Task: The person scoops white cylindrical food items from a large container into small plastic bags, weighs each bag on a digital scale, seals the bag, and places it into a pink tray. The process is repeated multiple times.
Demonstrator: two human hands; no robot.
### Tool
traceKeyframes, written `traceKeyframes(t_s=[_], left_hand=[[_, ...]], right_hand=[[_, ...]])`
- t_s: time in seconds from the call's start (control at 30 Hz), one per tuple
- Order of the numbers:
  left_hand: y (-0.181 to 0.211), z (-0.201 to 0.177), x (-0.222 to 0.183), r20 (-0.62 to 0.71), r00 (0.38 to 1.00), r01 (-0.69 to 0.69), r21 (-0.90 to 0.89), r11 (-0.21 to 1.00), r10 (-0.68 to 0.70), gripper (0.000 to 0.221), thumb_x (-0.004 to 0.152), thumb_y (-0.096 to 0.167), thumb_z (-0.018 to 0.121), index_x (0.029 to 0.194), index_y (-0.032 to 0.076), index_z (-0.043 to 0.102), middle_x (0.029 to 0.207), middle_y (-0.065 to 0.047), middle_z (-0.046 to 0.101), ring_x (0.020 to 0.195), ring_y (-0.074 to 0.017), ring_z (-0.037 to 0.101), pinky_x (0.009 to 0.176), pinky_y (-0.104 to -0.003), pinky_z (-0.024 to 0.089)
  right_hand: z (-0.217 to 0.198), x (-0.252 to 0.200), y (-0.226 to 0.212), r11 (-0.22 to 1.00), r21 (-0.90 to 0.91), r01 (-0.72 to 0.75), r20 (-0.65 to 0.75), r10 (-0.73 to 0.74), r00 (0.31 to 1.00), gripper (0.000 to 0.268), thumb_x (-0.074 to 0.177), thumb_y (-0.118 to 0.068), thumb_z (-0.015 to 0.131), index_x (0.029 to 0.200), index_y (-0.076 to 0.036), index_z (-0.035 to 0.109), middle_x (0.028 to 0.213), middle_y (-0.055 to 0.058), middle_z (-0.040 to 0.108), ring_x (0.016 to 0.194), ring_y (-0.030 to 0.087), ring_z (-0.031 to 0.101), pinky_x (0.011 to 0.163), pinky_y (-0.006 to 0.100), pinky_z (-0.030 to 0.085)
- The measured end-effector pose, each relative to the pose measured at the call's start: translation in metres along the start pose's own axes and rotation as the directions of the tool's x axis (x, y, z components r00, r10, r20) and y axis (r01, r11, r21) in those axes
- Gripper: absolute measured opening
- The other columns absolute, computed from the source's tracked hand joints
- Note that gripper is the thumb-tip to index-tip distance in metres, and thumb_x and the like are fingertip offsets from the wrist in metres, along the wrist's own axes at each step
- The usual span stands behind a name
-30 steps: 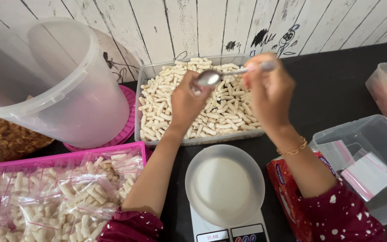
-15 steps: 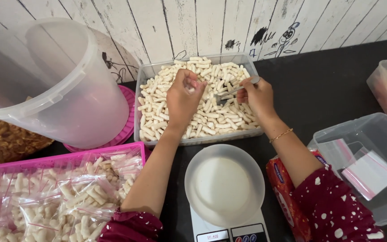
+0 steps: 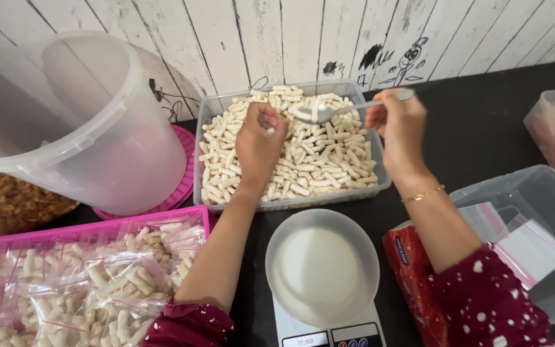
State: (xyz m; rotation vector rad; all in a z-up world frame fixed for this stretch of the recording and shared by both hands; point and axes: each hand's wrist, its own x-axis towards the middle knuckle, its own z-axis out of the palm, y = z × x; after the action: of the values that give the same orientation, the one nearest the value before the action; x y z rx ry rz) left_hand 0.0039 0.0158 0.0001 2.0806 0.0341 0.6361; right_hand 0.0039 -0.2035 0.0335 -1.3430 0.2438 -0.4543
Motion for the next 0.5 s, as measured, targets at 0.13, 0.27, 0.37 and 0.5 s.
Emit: traceKeyframes(t_s=[0.13,0.27,0.37,0.5], left_hand=[[0.008,0.001,-0.009,0.035,0.999,-0.02,0.02,1.0,0.019,0.031,0.08,0.031,0.08,0.099,0.022,0.057,0.082,0.003,0.074,0.084,-0.0227,0.073,0.08,-0.041,0.057],[0.006,0.009,-0.011,0.103,0.993,-0.05,0.011,0.999,0.048,0.043,0.073,0.04,0.084,0.102,0.024,0.058,0.085,0.0,0.075,0.087,-0.0249,0.073,0.081,-0.042,0.058],[0.007,0.005,-0.01,0.151,0.989,-0.003,-0.034,0.999,0.008,0.048,0.07,0.047,0.085,0.105,0.025,0.059,0.091,-0.002,0.074,0.093,-0.0272,0.073,0.085,-0.042,0.057],[0.01,-0.003,-0.01,0.171,0.985,0.059,-0.195,0.979,-0.025,0.046,0.07,0.046,0.087,0.102,0.027,0.061,0.092,0.004,0.074,0.094,-0.0189,0.072,0.089,-0.035,0.055]], right_hand=[[0.01,-0.025,-0.03,0.989,-0.008,0.15,0.002,-0.15,0.989,0.011,0.093,-0.017,0.058,0.09,-0.008,0.064,0.065,0.01,0.065,0.052,0.012,0.065,0.052,0.024,0.063],[0.021,-0.052,-0.031,0.829,-0.165,0.535,0.18,-0.508,0.843,0.015,0.1,-0.017,0.06,0.092,-0.006,0.067,0.065,0.012,0.065,0.053,0.016,0.066,0.05,0.028,0.057],[0.024,-0.067,-0.042,0.641,-0.202,0.741,0.317,-0.673,0.668,0.015,0.103,-0.01,0.058,0.094,-0.003,0.067,0.067,0.013,0.065,0.057,0.02,0.067,0.052,0.03,0.055],[0.019,-0.07,-0.056,0.447,-0.139,0.884,0.35,-0.813,0.466,0.015,0.107,0.0,0.054,0.098,0.005,0.066,0.072,0.014,0.063,0.06,0.023,0.065,0.059,0.032,0.058]])
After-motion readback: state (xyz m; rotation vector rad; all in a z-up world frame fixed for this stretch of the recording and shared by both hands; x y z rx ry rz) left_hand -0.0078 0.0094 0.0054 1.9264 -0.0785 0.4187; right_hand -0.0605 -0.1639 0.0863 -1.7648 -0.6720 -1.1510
